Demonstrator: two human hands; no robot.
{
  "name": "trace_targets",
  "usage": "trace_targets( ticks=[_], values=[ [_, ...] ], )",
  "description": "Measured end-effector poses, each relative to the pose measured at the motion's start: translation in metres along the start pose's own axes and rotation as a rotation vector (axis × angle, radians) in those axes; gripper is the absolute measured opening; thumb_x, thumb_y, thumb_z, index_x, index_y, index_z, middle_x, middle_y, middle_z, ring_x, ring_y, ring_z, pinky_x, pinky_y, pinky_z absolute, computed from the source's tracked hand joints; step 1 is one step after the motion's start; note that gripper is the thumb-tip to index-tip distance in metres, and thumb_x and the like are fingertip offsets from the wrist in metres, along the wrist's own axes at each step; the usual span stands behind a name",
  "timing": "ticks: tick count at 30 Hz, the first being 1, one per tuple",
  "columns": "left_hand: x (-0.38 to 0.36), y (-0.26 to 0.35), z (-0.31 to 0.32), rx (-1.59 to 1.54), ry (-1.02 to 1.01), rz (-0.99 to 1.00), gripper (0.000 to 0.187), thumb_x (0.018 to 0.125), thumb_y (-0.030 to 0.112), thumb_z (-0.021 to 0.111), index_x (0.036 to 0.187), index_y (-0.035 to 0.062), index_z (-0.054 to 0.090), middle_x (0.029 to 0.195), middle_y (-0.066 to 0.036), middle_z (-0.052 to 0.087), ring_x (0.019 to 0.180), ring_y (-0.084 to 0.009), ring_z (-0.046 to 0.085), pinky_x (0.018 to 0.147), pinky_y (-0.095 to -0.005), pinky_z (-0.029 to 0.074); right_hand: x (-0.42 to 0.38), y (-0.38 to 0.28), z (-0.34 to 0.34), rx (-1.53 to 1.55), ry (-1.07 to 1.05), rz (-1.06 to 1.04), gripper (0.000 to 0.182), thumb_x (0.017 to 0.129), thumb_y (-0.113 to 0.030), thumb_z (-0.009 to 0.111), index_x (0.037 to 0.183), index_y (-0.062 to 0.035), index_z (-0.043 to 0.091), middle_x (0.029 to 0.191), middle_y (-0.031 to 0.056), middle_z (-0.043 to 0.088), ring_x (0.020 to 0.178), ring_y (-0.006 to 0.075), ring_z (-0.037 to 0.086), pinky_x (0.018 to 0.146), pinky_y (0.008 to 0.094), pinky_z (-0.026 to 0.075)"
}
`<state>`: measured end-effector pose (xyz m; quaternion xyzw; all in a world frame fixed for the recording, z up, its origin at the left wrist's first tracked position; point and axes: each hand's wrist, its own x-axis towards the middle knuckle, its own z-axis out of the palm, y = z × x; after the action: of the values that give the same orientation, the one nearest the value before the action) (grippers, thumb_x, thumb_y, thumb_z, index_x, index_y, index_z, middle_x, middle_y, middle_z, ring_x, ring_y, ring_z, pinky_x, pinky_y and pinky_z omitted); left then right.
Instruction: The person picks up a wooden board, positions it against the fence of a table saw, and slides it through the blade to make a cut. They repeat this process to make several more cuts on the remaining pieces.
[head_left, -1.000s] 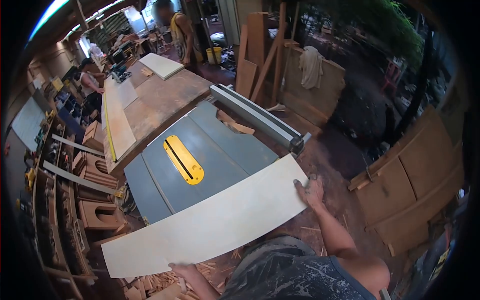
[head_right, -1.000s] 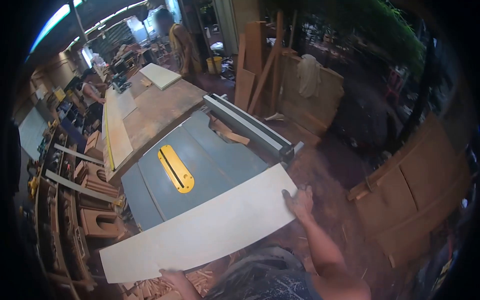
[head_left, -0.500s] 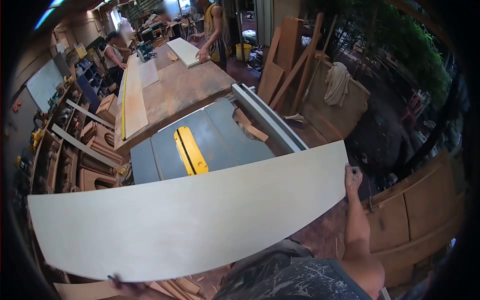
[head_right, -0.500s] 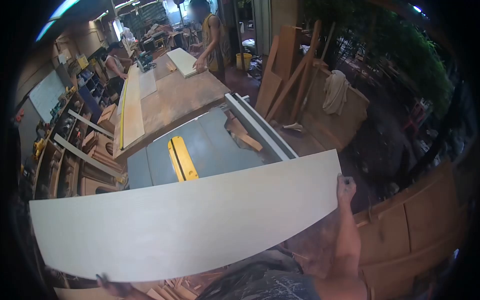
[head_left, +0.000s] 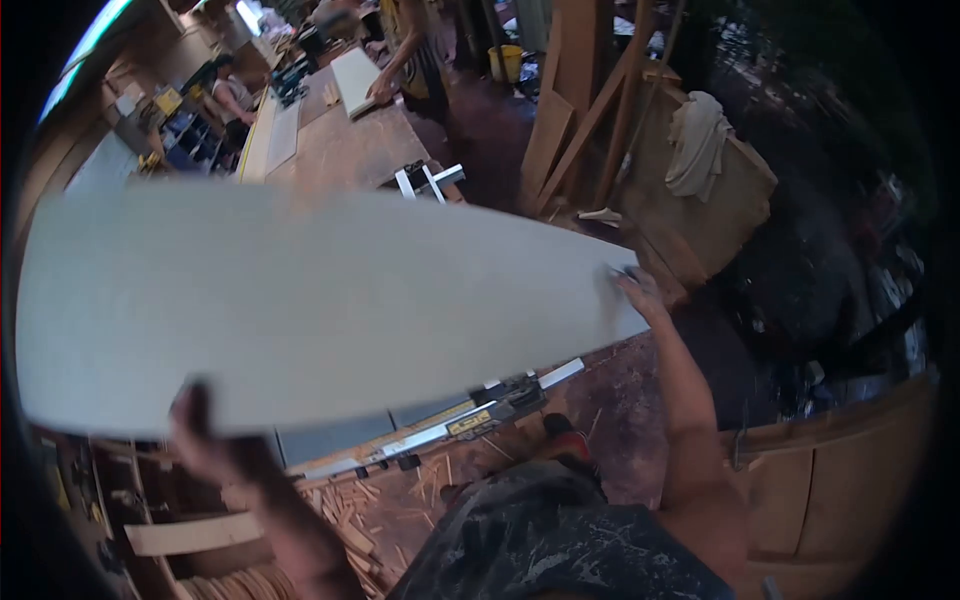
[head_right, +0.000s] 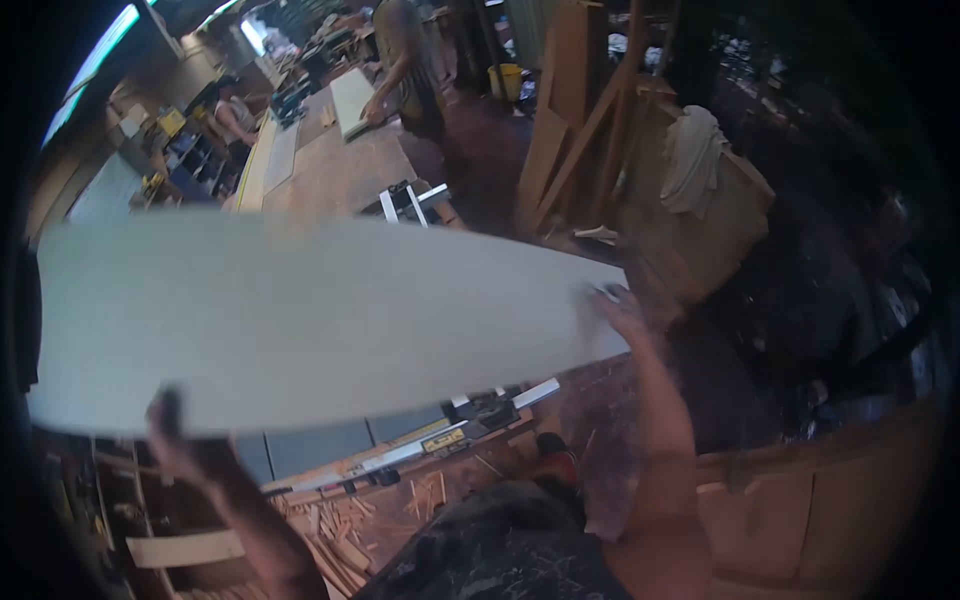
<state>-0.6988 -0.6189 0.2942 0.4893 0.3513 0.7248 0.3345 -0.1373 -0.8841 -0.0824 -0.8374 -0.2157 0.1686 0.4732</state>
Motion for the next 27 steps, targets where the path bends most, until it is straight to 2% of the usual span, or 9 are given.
trace_targets(
  ticks=[1, 4, 7, 10, 13, 19, 22, 26, 27],
  values=[
    [-0.017, -0.005, 0.049, 0.018, -0.063, 0.063, 0.026, 0.094, 0.013, 0.061, 0.109, -0.0073, 0.067, 0.104, -0.018, 0.071, 0.102, -0.0259, 0.068, 0.09, -0.0435, 0.057, -0.002, -0.057, 0.002, -0.015, -0.089, -0.064, 0.082, 0.083, -0.047, 0.083, 0.145, 0.001, 0.057, 0.148, 0.0217, 0.057, 0.137, 0.0289, 0.055, 0.113, 0.0388, 0.044],
    [-0.095, -0.033, 0.185, 0.017, -0.356, 0.227, 0.023, 0.094, 0.015, 0.061, 0.102, -0.0058, 0.068, 0.097, -0.017, 0.071, 0.093, -0.0252, 0.066, 0.083, -0.0441, 0.053, -0.031, -0.185, 0.003, 0.238, -0.413, -0.337, 0.081, 0.08, -0.042, 0.084, 0.147, -0.005, 0.057, 0.149, 0.0215, 0.055, 0.14, 0.0318, 0.051, 0.117, 0.0399, 0.039],
    [-0.162, -0.077, 0.25, 0.047, -0.596, 0.133, 0.021, 0.093, 0.014, 0.061, 0.098, -0.0056, 0.068, 0.093, -0.017, 0.071, 0.086, -0.0258, 0.066, 0.079, -0.0423, 0.052, -0.056, -0.237, 0.004, 0.106, -0.398, -0.82, 0.086, 0.08, -0.028, 0.083, 0.155, -0.0093, 0.047, 0.154, 0.0226, 0.048, 0.141, 0.0358, 0.048, 0.115, 0.0447, 0.044],
    [-0.219, -0.137, 0.273, 0.09, -0.659, 0.138, 0.021, 0.093, 0.011, 0.06, 0.101, -0.0045, 0.07, 0.093, -0.017, 0.074, 0.084, -0.0296, 0.07, 0.077, -0.0424, 0.054, -0.071, -0.241, 0.028, -0.235, -0.22, -0.739, 0.095, 0.081, -0.017, 0.077, 0.162, -0.0116, 0.03, 0.157, 0.0224, 0.043, 0.139, 0.0403, 0.049, 0.112, 0.0489, 0.047],
    [-0.255, -0.164, 0.257, 0.182, -0.776, 0.165, 0.022, 0.093, 0.01, 0.059, 0.106, -0.0031, 0.07, 0.097, -0.021, 0.074, 0.09, -0.0368, 0.072, 0.08, -0.0452, 0.055, -0.043, -0.191, 0.067, -0.328, -0.344, -0.725, 0.101, 0.081, -0.013, 0.072, 0.166, -0.0133, 0.017, 0.161, 0.0218, 0.038, 0.135, 0.0438, 0.052, 0.108, 0.0511, 0.05],
    [-0.268, -0.211, 0.236, 0.351, -0.843, 0.047, 0.018, 0.097, 0.012, 0.057, 0.104, -0.0022, 0.067, 0.088, -0.026, 0.069, 0.087, -0.0478, 0.069, 0.078, -0.0518, 0.054, -0.052, -0.151, 0.114, -0.282, -0.385, -0.618, 0.101, 0.082, -0.009, 0.069, 0.167, -0.0132, 0.013, 0.161, 0.0219, 0.037, 0.126, 0.0454, 0.059, 0.099, 0.0522, 0.055],
    [-0.272, -0.239, 0.228, 0.46, -0.861, -0.114, 0.019, 0.093, 0.011, 0.058, 0.099, -0.0027, 0.07, 0.084, -0.025, 0.07, 0.08, -0.0413, 0.072, 0.073, -0.0478, 0.055, -0.06, -0.133, 0.129, -0.291, -0.356, -0.616, 0.101, 0.082, -0.01, 0.069, 0.167, -0.0135, 0.013, 0.158, 0.0233, 0.039, 0.124, 0.0468, 0.058, 0.099, 0.052, 0.055],
    [-0.273, -0.223, 0.231, 0.474, -0.869, -0.025, 0.021, 0.093, 0.01, 0.059, 0.106, -0.0035, 0.067, 0.086, -0.026, 0.071, 0.081, -0.0429, 0.073, 0.074, -0.0481, 0.056, -0.028, -0.116, 0.145, -0.341, -0.411, -0.692, 0.101, 0.084, -0.011, 0.069, 0.167, -0.0121, 0.011, 0.154, 0.0256, 0.042, 0.126, 0.0462, 0.057, 0.1, 0.0505, 0.054],
    [-0.276, -0.221, 0.231, 0.485, -0.887, -0.01, 0.022, 0.093, 0.01, 0.059, 0.109, -0.0033, 0.067, 0.087, -0.026, 0.072, 0.082, -0.0437, 0.073, 0.074, -0.0484, 0.056, -0.03, -0.142, 0.123, -0.263, -0.533, -0.483, 0.102, 0.086, -0.015, 0.071, 0.167, -0.0107, 0.009, 0.154, 0.0261, 0.042, 0.126, 0.0448, 0.058, 0.103, 0.0492, 0.053]
  ],
)
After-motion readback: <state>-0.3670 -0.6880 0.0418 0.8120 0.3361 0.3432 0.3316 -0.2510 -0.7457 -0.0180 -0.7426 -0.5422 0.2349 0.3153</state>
